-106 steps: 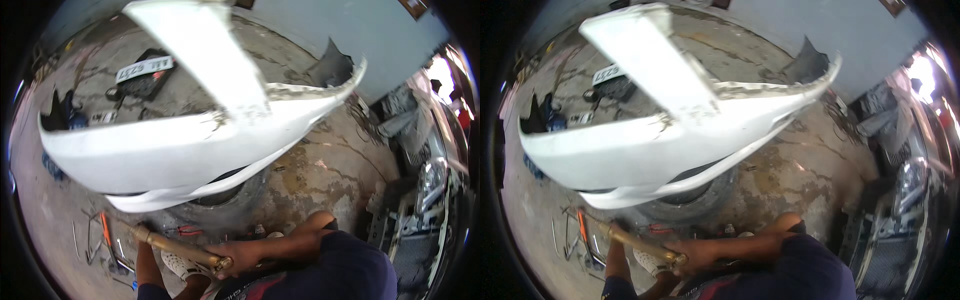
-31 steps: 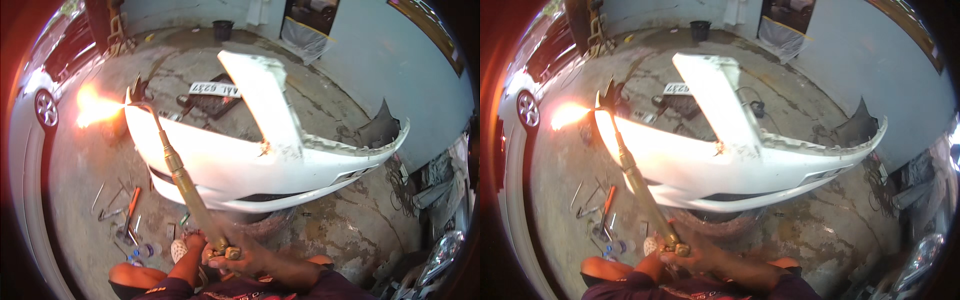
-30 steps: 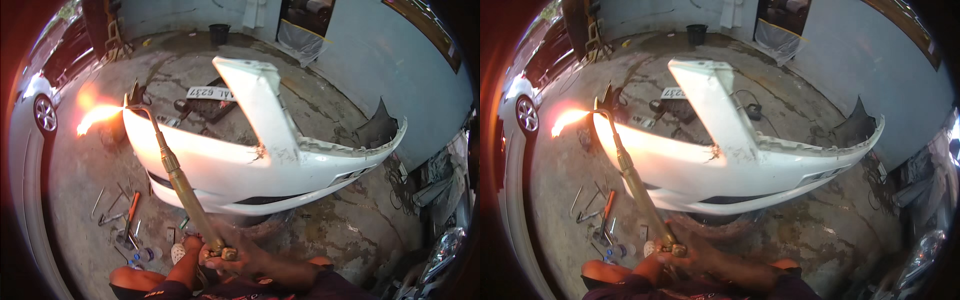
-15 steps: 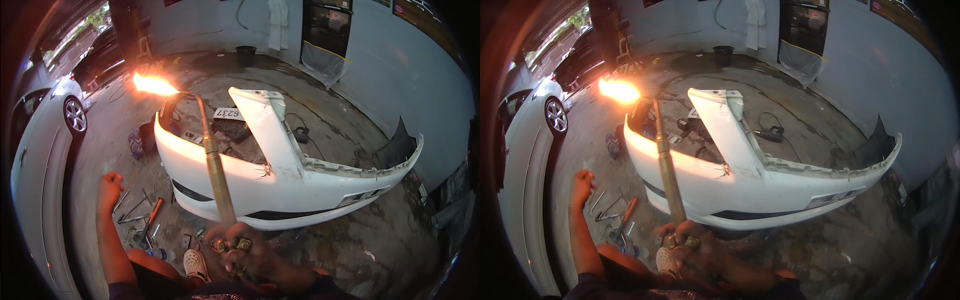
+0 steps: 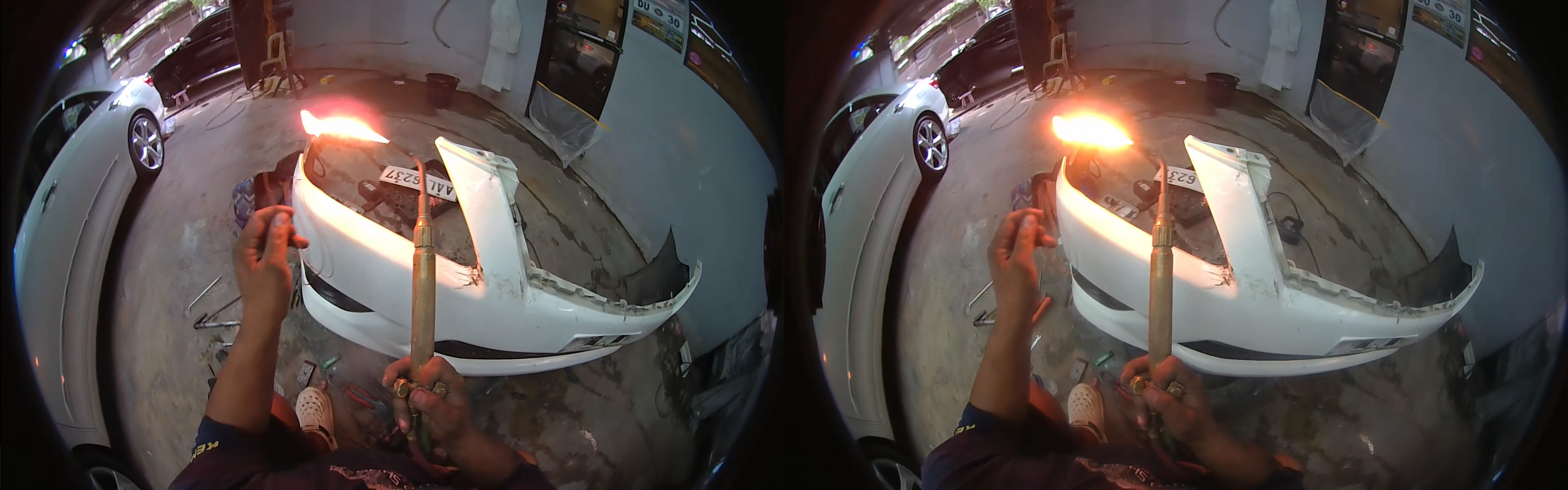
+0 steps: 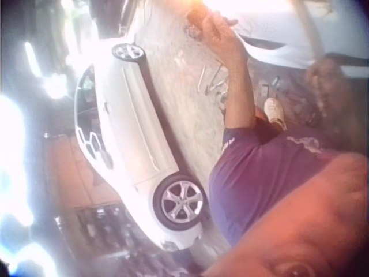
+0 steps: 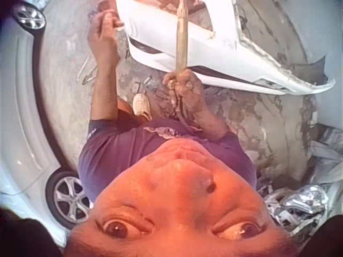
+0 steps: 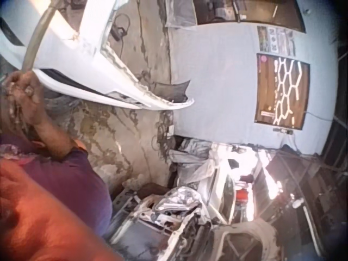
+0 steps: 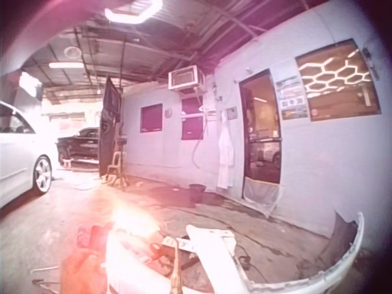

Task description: The person uses a torch to heat a damaged white car bumper, then uses pliers and a hammer to straighten and mend a cracked section.

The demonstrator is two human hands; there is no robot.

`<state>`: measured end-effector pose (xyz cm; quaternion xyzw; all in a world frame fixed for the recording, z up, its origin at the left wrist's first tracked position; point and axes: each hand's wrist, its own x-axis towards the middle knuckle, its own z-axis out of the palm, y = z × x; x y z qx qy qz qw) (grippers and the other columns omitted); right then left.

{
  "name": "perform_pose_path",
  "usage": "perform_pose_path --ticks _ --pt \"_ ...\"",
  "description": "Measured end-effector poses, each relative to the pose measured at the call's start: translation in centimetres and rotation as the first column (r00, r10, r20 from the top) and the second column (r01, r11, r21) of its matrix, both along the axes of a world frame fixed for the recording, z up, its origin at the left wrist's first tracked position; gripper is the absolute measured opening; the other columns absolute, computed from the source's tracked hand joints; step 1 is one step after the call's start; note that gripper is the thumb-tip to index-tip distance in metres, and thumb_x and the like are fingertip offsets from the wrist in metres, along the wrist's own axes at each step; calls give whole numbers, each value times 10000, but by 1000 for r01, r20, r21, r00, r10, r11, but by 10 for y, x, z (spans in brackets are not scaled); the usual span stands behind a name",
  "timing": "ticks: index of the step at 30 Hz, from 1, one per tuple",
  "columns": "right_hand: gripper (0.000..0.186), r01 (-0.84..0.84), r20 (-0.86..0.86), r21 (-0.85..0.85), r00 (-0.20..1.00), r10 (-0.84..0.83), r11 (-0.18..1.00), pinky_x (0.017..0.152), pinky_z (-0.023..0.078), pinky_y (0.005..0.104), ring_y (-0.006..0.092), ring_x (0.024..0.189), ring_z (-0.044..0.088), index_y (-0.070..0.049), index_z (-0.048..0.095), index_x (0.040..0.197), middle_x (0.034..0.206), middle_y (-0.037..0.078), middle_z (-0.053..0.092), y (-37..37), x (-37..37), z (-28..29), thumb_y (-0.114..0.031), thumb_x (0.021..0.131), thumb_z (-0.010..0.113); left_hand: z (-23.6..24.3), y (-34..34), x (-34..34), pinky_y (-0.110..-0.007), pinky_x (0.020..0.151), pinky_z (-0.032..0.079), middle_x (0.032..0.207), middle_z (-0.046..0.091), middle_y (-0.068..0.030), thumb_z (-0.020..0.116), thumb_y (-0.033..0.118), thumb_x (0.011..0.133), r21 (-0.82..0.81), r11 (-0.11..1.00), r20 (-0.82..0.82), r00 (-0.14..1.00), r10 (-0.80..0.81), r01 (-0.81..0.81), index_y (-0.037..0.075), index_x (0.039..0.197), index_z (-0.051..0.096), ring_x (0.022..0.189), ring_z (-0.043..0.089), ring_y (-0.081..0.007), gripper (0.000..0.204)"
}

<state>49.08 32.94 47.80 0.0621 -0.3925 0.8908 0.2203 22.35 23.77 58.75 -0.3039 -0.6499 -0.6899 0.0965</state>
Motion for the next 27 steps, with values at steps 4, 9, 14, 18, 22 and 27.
perform_pose_path --ticks 4,9,14,18,22,27 --pt "124 -52 -9 -17 999 52 999 602 580 313 184 684 658 -82 487 990 1249 292 589 -1 7 14 -63 1037 600 -3 4 -5 -336 753 615 977 665 -35 538 229 1137 320 922 271 911 -311 219 71 1192 634 826 678 -117 193" --pt "155 34 16 -36 999 -33 999 589 581 324 191 693 651 -75 490 987 1234 309 579 -8 14 18 -107 1031 634 24 16 3 -230 666 479 1053 704 -7 557 236 1127 235 969 191 973 -130 83 92 1196 686 851 660 -65 205" --pt "212 74 13 -44 997 -73 996 550 592 323 235 641 669 -87 481 982 1203 344 582 -15 10 22 -148 1000 683 28 30 11 -231 719 479 851 692 19 652 168 1081 -75 997 -123 992 -8 -1 41 1198 763 788 615 -53 205" --pt "220 43 -24 21 999 -43 999 527 596 325 264 626 687 -92 478 979 1191 369 579 -13 12 17 -150 992 690 18 39 13 -299 722 579 917 797 -105 713 145 1030 -55 990 -271 956 110 -129 16 1159 778 767 737 -139 194" --pt "198 -23 -89 41 996 27 999 557 597 328 248 650 685 -90 490 971 1222 367 576 -13 13 14 -133 1000 681 20 48 23 -310 737 587 915 800 -144 714 119 1014 -20 982 -312 935 170 -186 -14 1139 750 791 774 -178 185" --pt "182 -99 -101 35 990 102 995 617 584 312 206 711 678 -93 499 956 1287 314 584 -19 18 15 -120 1012 670 25 60 32 -325 757 591 900 792 -169 697 90 1009 22 976 -341 916 212 -218 -38 1101 708 805 786 -207 158"
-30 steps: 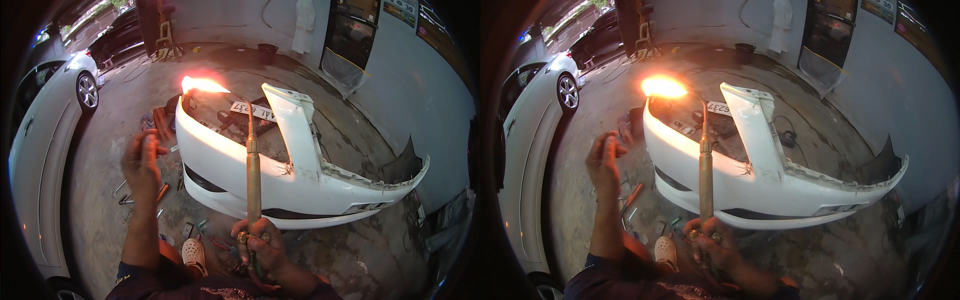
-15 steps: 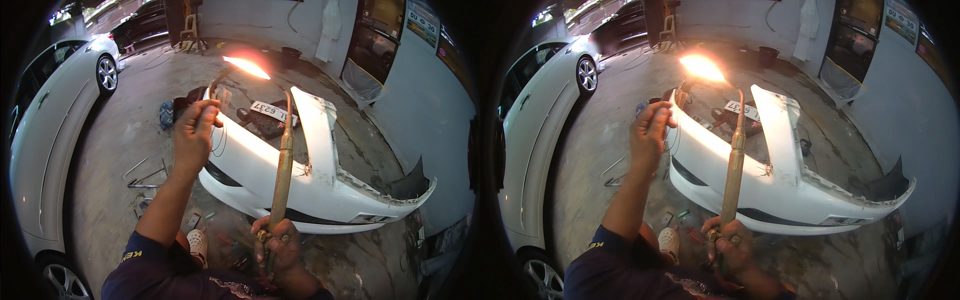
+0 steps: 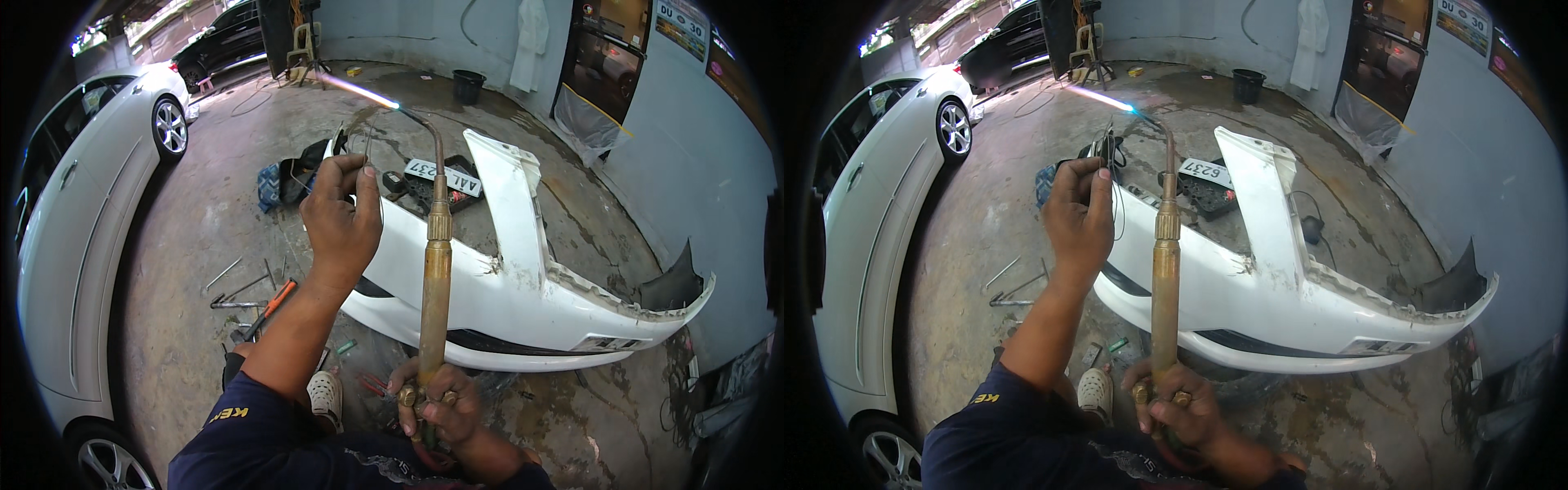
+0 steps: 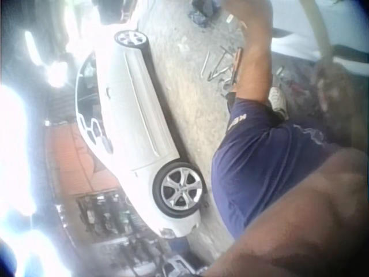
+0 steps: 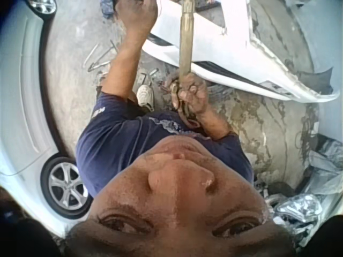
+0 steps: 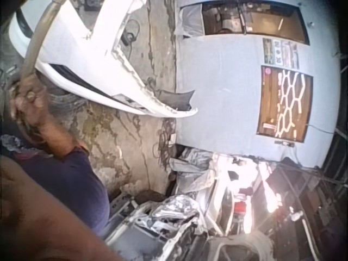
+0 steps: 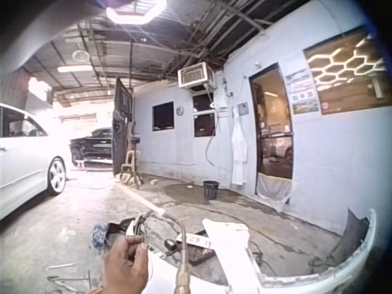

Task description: The person uses a torch to heat a damaged white car bumper, then uses pliers and a hammer to straighten and mend a cracked section.

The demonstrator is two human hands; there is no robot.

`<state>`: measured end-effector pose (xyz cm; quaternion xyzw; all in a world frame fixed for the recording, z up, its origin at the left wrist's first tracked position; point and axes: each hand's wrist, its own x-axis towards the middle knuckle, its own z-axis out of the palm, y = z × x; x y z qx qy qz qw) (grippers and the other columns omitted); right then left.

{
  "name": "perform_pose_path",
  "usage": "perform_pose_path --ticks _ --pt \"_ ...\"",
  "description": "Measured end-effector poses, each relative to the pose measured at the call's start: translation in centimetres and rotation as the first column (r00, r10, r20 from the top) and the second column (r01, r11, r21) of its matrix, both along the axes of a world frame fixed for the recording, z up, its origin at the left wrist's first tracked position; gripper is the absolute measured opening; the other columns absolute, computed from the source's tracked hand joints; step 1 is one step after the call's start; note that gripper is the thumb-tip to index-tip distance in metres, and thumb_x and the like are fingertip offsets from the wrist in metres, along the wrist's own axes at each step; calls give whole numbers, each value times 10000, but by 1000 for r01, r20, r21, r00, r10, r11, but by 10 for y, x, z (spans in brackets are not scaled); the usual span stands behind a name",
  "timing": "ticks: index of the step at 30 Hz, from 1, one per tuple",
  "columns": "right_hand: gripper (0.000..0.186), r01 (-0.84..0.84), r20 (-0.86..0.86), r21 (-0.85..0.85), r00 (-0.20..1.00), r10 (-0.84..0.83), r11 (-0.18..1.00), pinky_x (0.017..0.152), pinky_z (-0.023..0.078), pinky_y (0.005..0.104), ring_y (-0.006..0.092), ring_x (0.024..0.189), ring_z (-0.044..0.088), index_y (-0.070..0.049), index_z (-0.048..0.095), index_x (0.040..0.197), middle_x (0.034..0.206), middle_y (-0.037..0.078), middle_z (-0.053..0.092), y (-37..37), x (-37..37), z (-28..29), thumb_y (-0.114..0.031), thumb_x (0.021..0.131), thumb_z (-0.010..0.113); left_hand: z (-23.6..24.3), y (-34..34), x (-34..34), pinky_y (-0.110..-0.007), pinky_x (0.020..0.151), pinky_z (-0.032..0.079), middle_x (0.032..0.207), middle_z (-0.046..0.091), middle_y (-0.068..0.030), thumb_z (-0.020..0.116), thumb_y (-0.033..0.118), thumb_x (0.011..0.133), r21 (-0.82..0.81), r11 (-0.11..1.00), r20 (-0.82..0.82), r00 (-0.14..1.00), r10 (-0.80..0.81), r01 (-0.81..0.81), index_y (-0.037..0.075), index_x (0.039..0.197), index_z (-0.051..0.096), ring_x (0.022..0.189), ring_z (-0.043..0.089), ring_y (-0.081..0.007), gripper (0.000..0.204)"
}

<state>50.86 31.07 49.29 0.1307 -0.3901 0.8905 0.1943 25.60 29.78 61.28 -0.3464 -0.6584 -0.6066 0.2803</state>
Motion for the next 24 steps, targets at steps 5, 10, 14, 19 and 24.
perform_pose_path --ticks 5,10,14,19,24 --pt "189 -27 7 -14 1000 27 1000 611 583 305 191 703 673 -93 494 942 1299 307 575 -5 5 1 -120 1017 664 -1 8 -6 -337 776 591 898 791 -174 699 100 1009 34 999 -2 1000 -13 13 -36 1090 703 829 796 -230 158" --pt "194 -38 4 -11 999 38 999 603 581 301 187 698 672 -93 491 933 1303 307 572 -5 6 1 -122 1019 663 -1 12 -7 -312 774 580 910 795 -173 702 117 1015 43 997 53 997 -64 61 -43 1104 705 843 787 -198 184" --pt "194 -31 -13 9 999 31 999 594 576 288 185 699 673 -91 489 928 1302 307 573 -3 5 -2 -118 1020 658 -2 15 -7 -279 748 559 897 795 -138 708 123 1020 99 988 92 988 -126 117 -46 1120 707 817 751 -137 196" --pt "197 -39 0 3 999 39 999 591 576 280 182 705 673 -89 484 922 1302 309 570 -3 4 2 -114 1021 653 -2 14 -5 -224 678 483 874 754 -42 705 133 1045 140 971 138 967 -213 194 -28 1145 717 746 624 -57 190" --pt "201 -49 -1 -11 999 49 999 600 583 290 180 714 671 -93 479 922 1303 308 564 -2 4 0 -113 1023 651 -1 14 0 -208 664 465 876 740 -12 708 133 1049 140 964 164 954 -249 227 -24 1156 723 733 591 -42 191"
